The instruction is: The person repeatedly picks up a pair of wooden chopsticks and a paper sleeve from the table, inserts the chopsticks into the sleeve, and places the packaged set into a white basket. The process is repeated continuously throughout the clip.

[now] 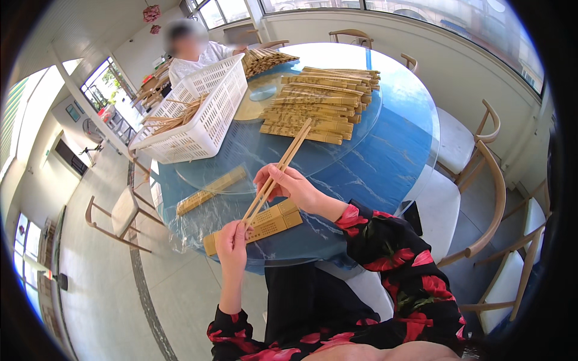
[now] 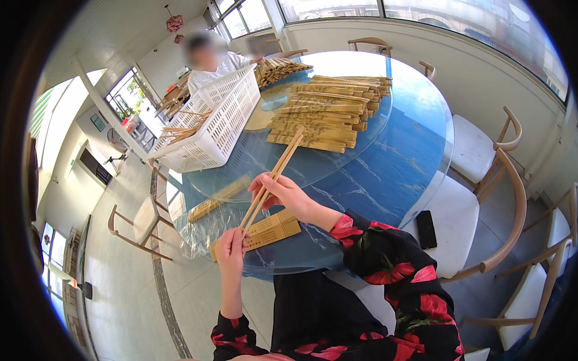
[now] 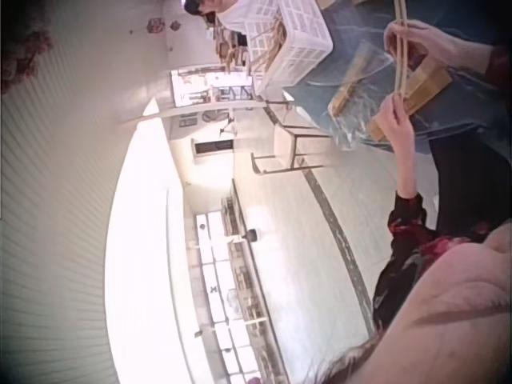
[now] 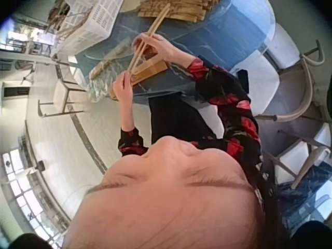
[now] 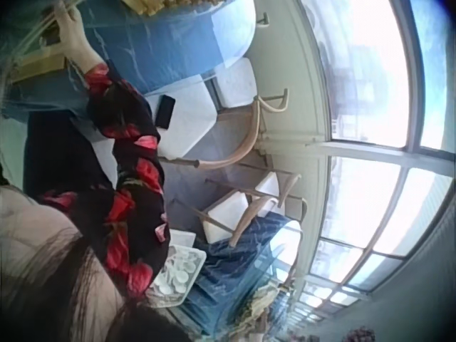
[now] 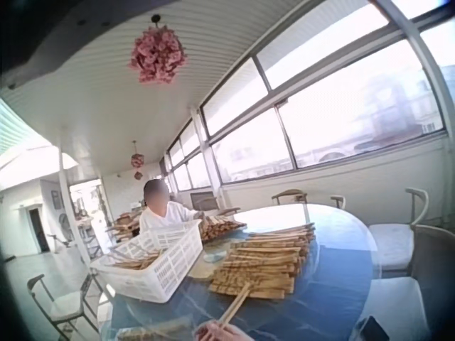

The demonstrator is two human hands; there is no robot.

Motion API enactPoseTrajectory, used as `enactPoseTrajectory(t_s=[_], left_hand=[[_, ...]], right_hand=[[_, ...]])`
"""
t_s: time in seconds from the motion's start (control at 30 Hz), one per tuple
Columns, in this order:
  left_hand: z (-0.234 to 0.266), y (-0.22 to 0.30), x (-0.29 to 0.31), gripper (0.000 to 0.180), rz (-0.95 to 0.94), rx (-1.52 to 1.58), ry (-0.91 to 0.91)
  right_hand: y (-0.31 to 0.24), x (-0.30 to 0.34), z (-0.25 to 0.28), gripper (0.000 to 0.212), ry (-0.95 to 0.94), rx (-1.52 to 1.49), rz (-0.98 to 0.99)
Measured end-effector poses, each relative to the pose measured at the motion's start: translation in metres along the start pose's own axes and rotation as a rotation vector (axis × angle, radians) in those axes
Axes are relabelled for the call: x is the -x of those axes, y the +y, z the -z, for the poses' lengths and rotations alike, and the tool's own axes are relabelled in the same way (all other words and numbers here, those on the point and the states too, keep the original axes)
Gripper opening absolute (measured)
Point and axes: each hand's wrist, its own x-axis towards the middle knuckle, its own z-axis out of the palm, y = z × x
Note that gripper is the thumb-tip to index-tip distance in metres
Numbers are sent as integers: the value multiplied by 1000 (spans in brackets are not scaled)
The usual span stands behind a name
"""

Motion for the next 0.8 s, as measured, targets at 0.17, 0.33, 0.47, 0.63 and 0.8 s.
enactPoseTrajectory(t_s=[0.17, 0.33, 0.47, 0.63, 0.8], left_hand=[[26, 9, -21, 17, -90, -37, 62], [41, 15, -8, 16, -97, -161, 124], [25, 20, -4, 16, -125, -163, 62], [22, 9, -19, 11, -166, -188, 71], [18, 3, -14, 22, -96, -433, -39]], right_hand=[[-37, 4, 24, 50, 192, -21, 233], [-81, 11, 28, 31, 364, 162, 691], [-67, 9, 4, 27, 197, 1345, 715], [-19, 5, 4, 13, -106, 1662, 545], [-13, 10, 11, 6, 14, 1838, 108]])
